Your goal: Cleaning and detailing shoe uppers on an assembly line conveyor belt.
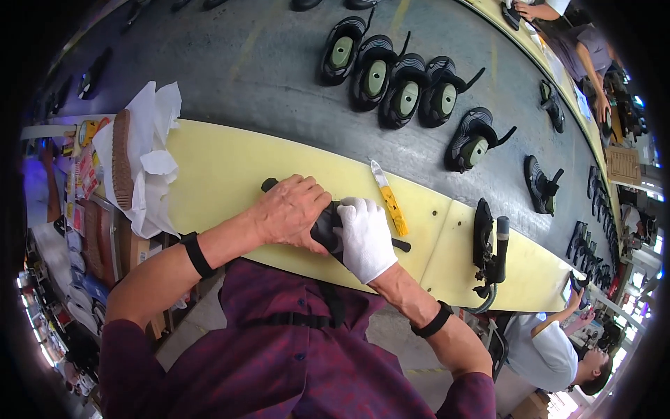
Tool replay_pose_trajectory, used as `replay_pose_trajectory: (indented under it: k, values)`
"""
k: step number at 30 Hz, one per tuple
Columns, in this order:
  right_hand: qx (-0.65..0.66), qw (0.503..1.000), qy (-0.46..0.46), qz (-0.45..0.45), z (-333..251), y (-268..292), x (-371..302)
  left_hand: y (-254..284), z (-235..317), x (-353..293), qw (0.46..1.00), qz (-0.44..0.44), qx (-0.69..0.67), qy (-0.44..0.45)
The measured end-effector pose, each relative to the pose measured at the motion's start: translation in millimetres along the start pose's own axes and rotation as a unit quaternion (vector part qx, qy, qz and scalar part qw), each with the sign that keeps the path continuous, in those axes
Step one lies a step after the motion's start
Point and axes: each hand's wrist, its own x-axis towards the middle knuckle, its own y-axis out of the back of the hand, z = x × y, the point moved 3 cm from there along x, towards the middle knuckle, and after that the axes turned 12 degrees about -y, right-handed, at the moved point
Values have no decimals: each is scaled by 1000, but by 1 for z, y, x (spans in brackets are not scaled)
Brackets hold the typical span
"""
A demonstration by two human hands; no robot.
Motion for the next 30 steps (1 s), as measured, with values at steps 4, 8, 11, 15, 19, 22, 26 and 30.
replay_pose_trajectory:
  k: [4, 8, 11, 15, 19, 22, 26, 30]
  values:
    - [-22, 999, -37, -19, -1, -1, 9, -1, -1, 4, 1000, -18, 6, 12]
    - [-30, 998, -49, -20, 0, -2, 8, -2, 3, 4, 999, -33, 3, 25]
    - [-36, 997, -55, -28, 0, -1, 1, 2, 9, 6, 997, -47, -40, 42]
    - [-35, 997, -60, -22, 3, 2, 0, 4, -5, 17, 979, -100, -148, 99]
    - [-19, 998, -64, 9, 7, 0, -5, 1, -9, 31, 953, -167, -198, 156]
    - [-6, 997, -70, 14, 5, 3, -8, 4, -7, 40, 932, -204, -212, 212]
    - [1, 997, -76, 7, 9, 2, -9, 4, -4, 44, 908, -201, -254, 264]
    - [60, 994, -90, -10, 12, 4, -15, -2, 1, 41, 924, -195, -218, 247]
